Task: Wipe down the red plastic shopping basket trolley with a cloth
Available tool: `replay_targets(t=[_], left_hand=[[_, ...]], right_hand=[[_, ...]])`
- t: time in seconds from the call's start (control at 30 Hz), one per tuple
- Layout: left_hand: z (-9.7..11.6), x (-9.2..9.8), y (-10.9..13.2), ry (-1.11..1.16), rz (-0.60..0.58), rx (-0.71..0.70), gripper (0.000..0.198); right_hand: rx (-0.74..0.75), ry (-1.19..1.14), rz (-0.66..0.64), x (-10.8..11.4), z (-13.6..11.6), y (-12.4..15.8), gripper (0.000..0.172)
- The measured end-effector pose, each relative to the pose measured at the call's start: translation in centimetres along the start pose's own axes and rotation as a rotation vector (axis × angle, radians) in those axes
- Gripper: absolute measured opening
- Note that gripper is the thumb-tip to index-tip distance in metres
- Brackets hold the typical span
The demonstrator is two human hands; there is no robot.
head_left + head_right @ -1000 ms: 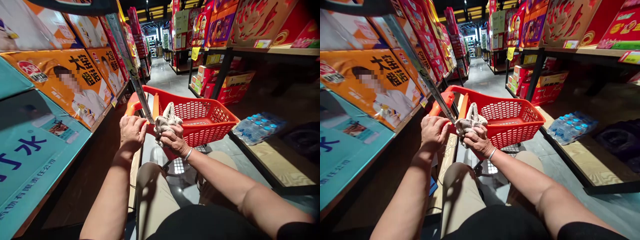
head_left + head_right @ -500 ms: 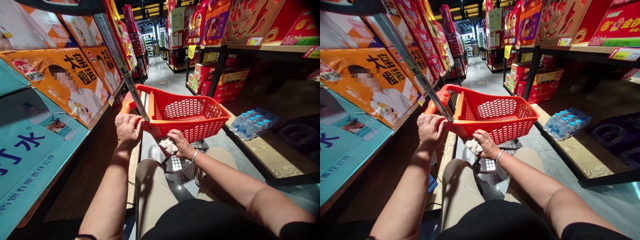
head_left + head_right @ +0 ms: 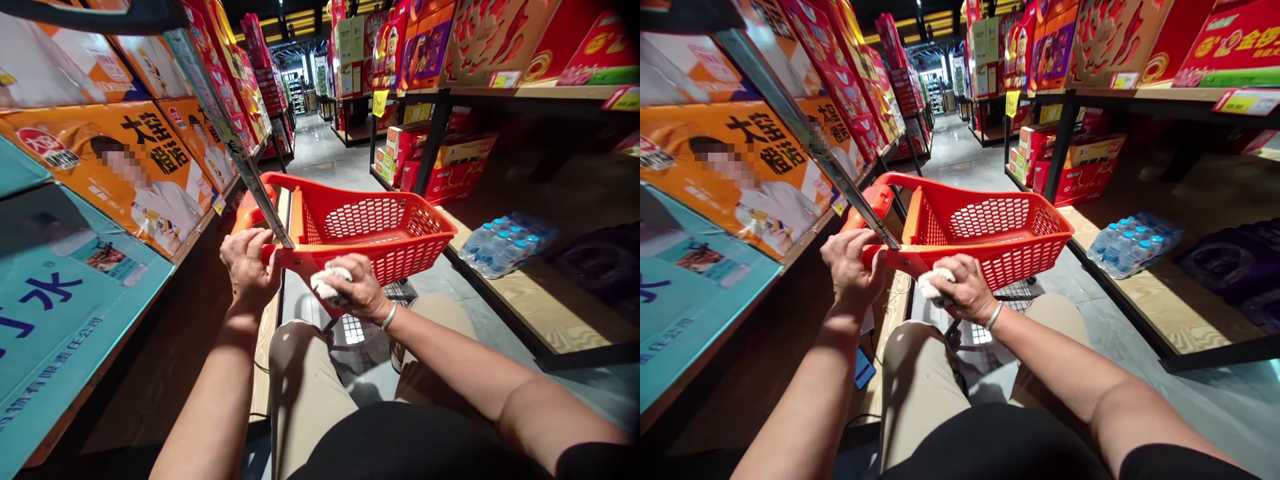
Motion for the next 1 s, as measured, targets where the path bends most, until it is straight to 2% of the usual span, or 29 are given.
replay_targets(t=[0.07,0.13,0.2,0.27,0.37,0.43,0.47,0.53,0.6,0.67,0.73,0.8,0.9,1.0], left_hand=[[1.6,1.1,0.4,-0.025,0.12,-0.008,0.04],[3.9,1.0,0.4,-0.044,0.138,-0.085,0.041],[6.1,-0.3,-0.1,-0.019,0.055,-0.206,0.04],[7.3,-2.5,-0.5,0.012,-0.09,-0.267,0.042],[7.2,-5.7,-0.7,-0.008,-0.286,-0.217,0.047],[6.7,-6.9,-0.6,-0.034,-0.348,-0.161,0.049],[6.5,-7.2,-0.6,-0.038,-0.363,-0.142,0.049],[6.3,-7.4,-0.5,-0.037,-0.371,-0.114,0.048],[6.4,-7.3,-0.4,-0.031,-0.358,-0.096,0.047],[6.6,-7.0,-0.3,-0.029,-0.318,-0.067,0.045],[7.1,-6.7,-0.4,-0.03,-0.261,-0.053,0.045],[8.2,-6.8,-0.7,-0.027,-0.23,-0.102,0.046],[9.7,-7.6,-1.9,-0.022,-0.262,-0.208,0.049],[9.5,-8.8,-3.2,-0.092,-0.378,-0.169,0.047]], right_hand=[[-0.047,0.032,0.086,3.2,0.2,-2.0,0.047],[-0.067,0.096,0.102,3.6,0.2,-3.2,0.052],[-0.04,0.163,0.089,1.3,-0.1,-2.9,0.046],[0.024,0.212,0.065,-2.6,-0.2,-1.1,0.031],[0.11,0.26,-0.044,-8.7,0.1,2.7,0.014],[0.113,0.277,-0.158,-11.0,0.9,4.7,0.01],[0.106,0.278,-0.203,-11.3,1.4,5.2,0.009],[0.073,0.27,-0.207,-9.7,2.5,5.5,0.008],[0.012,0.256,-0.113,-6.1,3.9,4.9,0.012],[-0.082,0.247,-0.002,-2.5,5.5,4.1,0.022],[-0.143,0.254,0.06,-0.7,6.6,3.7,0.032],[-0.148,0.256,0.079,-1.0,6.9,3.9,0.036],[-0.139,0.212,0.037,-4.7,6.6,5.4,0.032],[-0.133,0.176,-0.03,-8.1,5.7,6.9,0.024]])
Point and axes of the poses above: each hand's wrist, its own y-axis away from the middle knuckle, its own x-axis out of the back of the hand, z = x × y, the point moved 9 cm from there along -y, towards the middle knuckle, and after that the axes turned 14 degrees about -z, right-handed, at the moved point
